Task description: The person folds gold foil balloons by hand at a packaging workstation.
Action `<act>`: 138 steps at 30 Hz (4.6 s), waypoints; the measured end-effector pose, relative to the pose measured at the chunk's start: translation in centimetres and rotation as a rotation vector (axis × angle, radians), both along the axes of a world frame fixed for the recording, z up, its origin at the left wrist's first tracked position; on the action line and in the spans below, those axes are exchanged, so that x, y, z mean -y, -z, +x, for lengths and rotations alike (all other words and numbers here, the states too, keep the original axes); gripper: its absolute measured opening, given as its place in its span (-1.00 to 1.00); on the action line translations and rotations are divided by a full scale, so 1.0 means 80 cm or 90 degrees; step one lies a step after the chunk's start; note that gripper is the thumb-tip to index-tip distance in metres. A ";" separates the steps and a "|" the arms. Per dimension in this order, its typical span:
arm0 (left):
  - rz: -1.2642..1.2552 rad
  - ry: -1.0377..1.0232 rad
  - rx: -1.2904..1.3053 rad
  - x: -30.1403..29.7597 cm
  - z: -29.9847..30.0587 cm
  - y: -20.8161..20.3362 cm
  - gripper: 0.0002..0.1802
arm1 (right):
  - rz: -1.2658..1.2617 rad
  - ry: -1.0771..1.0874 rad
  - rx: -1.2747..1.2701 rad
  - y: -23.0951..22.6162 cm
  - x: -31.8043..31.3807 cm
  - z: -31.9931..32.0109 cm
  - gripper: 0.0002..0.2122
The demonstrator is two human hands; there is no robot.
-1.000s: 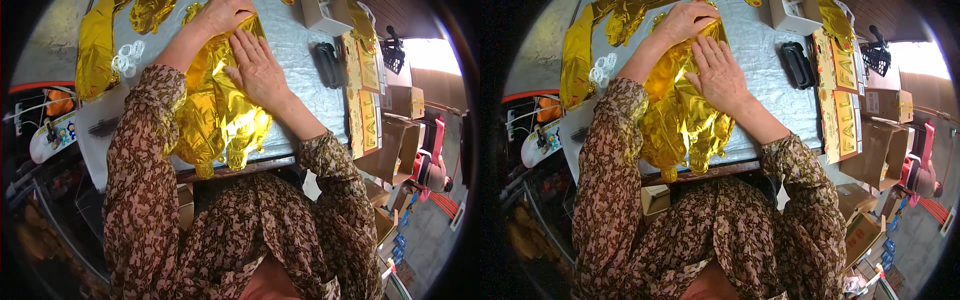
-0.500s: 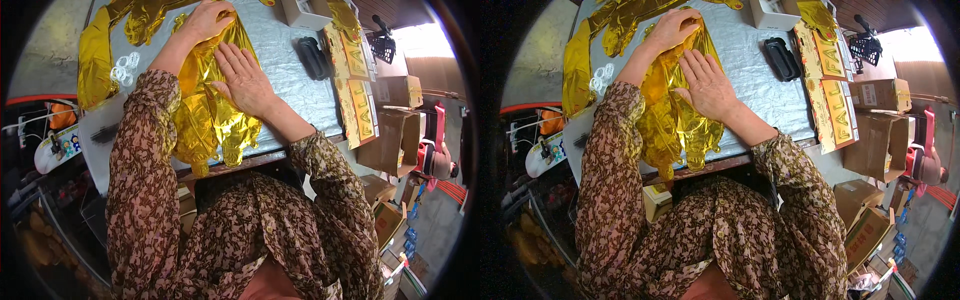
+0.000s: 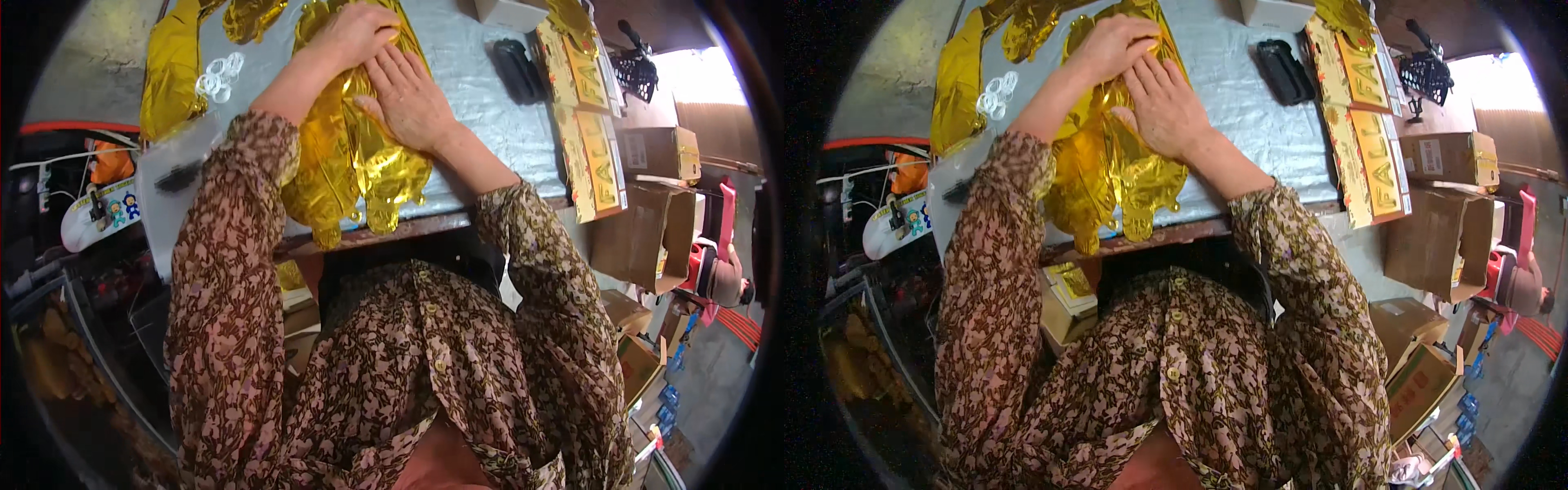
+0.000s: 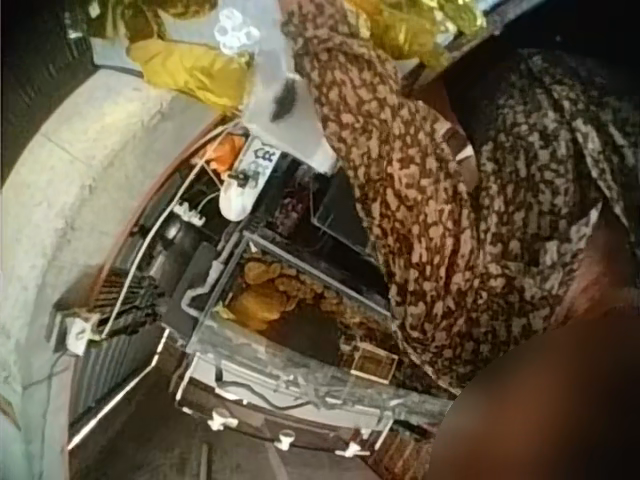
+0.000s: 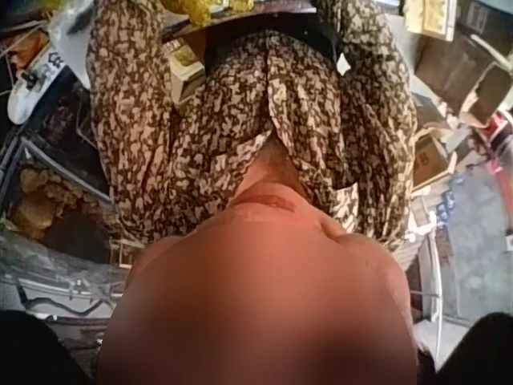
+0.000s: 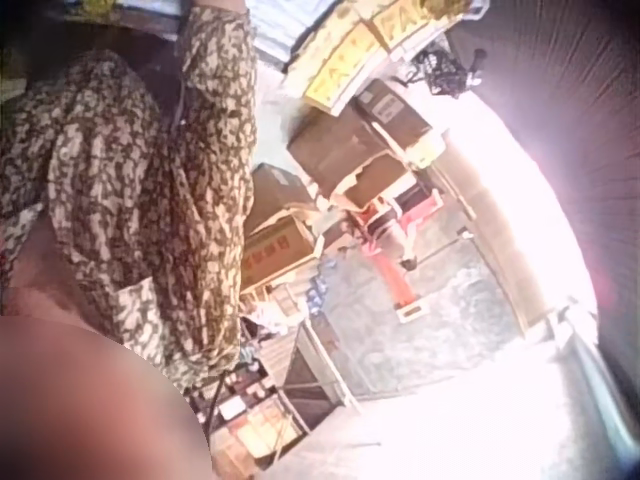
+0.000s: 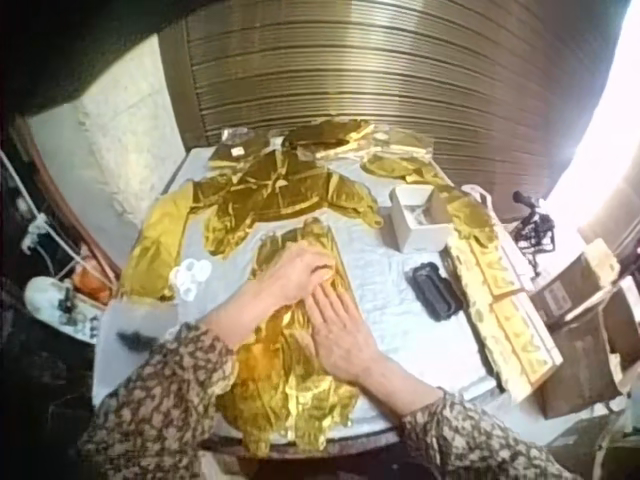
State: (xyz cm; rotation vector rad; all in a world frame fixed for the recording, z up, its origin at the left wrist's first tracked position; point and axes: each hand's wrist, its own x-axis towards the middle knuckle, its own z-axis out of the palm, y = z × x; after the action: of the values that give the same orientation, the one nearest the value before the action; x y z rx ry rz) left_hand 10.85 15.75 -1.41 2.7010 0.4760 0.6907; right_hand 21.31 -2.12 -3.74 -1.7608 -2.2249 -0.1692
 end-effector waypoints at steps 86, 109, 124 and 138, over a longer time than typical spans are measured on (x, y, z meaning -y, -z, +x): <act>-0.001 -0.155 -0.090 0.149 -0.169 -0.010 -0.33 | -0.022 -0.080 -0.134 -0.029 0.063 0.016 -0.53; 0.119 -0.036 -0.017 0.055 -0.046 -0.035 -0.65 | -0.025 -0.073 -0.084 -0.026 0.064 0.013 -0.53; 0.065 -0.058 -0.068 0.003 -0.006 -0.002 -0.58 | -0.072 -0.062 -0.085 -0.030 0.083 -0.003 -0.41; 0.096 -0.048 -0.077 -0.011 -0.010 0.009 -0.53 | 0.032 -0.112 -0.238 -0.073 0.124 0.017 -0.44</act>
State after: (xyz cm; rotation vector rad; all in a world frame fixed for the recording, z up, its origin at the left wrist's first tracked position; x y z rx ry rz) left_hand 10.08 16.59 -2.14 2.8923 0.5805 0.6091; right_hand 22.70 -12.02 2.13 -1.4228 -2.0650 0.1318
